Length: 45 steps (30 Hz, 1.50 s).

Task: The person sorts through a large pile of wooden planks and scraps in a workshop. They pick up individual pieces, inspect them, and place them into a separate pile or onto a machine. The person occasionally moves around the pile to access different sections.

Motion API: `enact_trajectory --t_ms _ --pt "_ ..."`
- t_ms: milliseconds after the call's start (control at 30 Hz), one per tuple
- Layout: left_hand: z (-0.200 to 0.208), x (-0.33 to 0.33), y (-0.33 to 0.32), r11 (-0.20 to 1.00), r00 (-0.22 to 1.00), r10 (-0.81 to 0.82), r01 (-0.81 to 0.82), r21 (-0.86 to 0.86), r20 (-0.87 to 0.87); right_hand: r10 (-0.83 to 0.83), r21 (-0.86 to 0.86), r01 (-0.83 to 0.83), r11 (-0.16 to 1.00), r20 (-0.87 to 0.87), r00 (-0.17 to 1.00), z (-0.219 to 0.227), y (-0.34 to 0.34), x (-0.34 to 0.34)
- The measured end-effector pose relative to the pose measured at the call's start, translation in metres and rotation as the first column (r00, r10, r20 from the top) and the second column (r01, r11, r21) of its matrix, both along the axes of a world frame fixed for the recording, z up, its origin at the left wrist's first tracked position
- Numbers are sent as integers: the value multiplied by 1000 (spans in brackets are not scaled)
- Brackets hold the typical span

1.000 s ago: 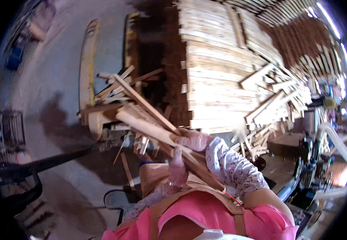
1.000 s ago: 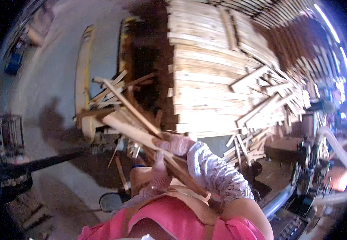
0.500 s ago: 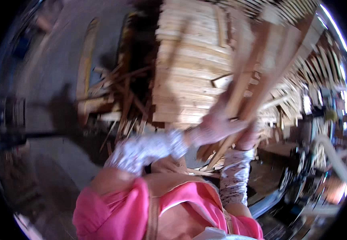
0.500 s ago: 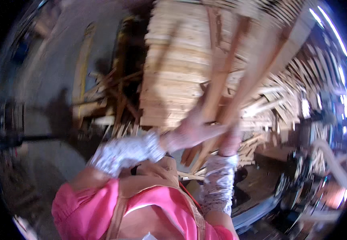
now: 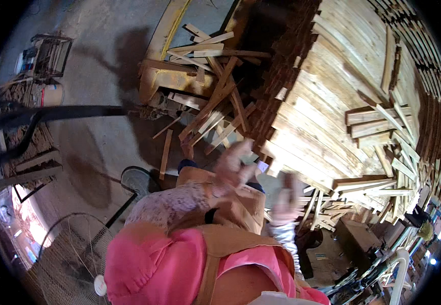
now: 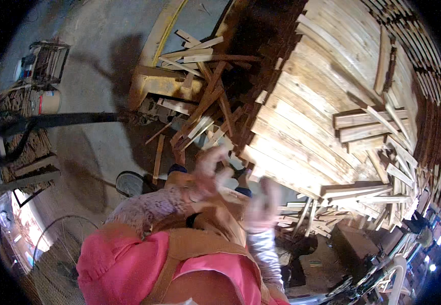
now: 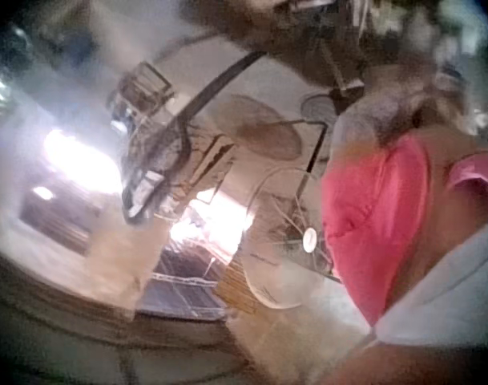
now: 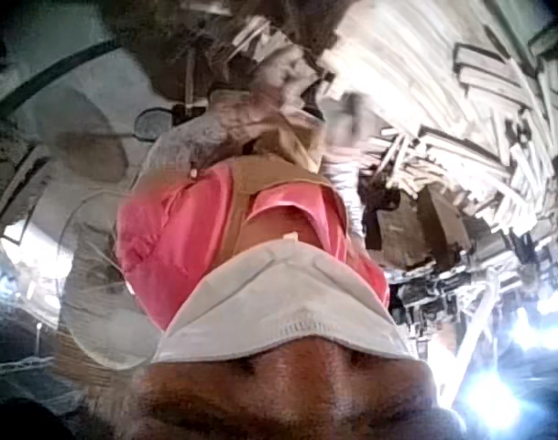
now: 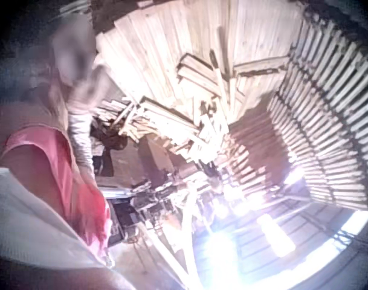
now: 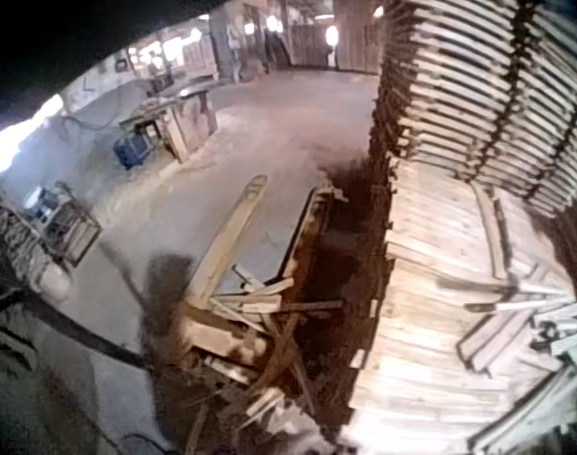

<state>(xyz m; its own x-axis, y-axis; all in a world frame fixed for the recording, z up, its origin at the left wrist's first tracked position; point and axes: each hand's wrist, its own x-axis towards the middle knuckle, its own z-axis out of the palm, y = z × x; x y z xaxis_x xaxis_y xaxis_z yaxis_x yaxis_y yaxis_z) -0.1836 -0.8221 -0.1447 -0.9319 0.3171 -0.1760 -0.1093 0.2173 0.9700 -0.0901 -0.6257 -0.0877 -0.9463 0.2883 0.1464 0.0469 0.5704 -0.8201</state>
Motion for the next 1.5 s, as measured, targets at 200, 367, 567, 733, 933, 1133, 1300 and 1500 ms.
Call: enact_trajectory --t_ms 200,367,567,733,933,1133,1300,1500 --pt "-201 -54 -138 702 998 56 -16 -712 33 126 -396 121 910 543 830 -192 -162 -91" --pt "-288 -130 -137 709 968 70 120 -695 239 -108 -325 303 896 501 859 -344 -165 -265" --pt "-405 -172 -119 735 983 -28 142 -663 180 -22 -47 109 993 828 560 -480 -101 -349" --pt "-450 -182 -118 805 981 72 48 -592 178 297 -393 106 913 822 485 -529 -99 -354" --pt "-403 -180 -137 995 936 100 -103 -9 337 296 -555 282 783 730 616 -467 -131 -271" --pt "-313 -91 -166 997 893 76 -55 -60 443 379 -790 252 559 514 770 -380 -189 -140" --pt "-154 -97 -154 888 847 -354 171 -426 -397 198 -841 278 464 404 893 -130 -179 -137" --pt "105 -187 27 898 873 -432 440 -18 -227 -271 -504 290 814 113 956 -7 -69 -136"
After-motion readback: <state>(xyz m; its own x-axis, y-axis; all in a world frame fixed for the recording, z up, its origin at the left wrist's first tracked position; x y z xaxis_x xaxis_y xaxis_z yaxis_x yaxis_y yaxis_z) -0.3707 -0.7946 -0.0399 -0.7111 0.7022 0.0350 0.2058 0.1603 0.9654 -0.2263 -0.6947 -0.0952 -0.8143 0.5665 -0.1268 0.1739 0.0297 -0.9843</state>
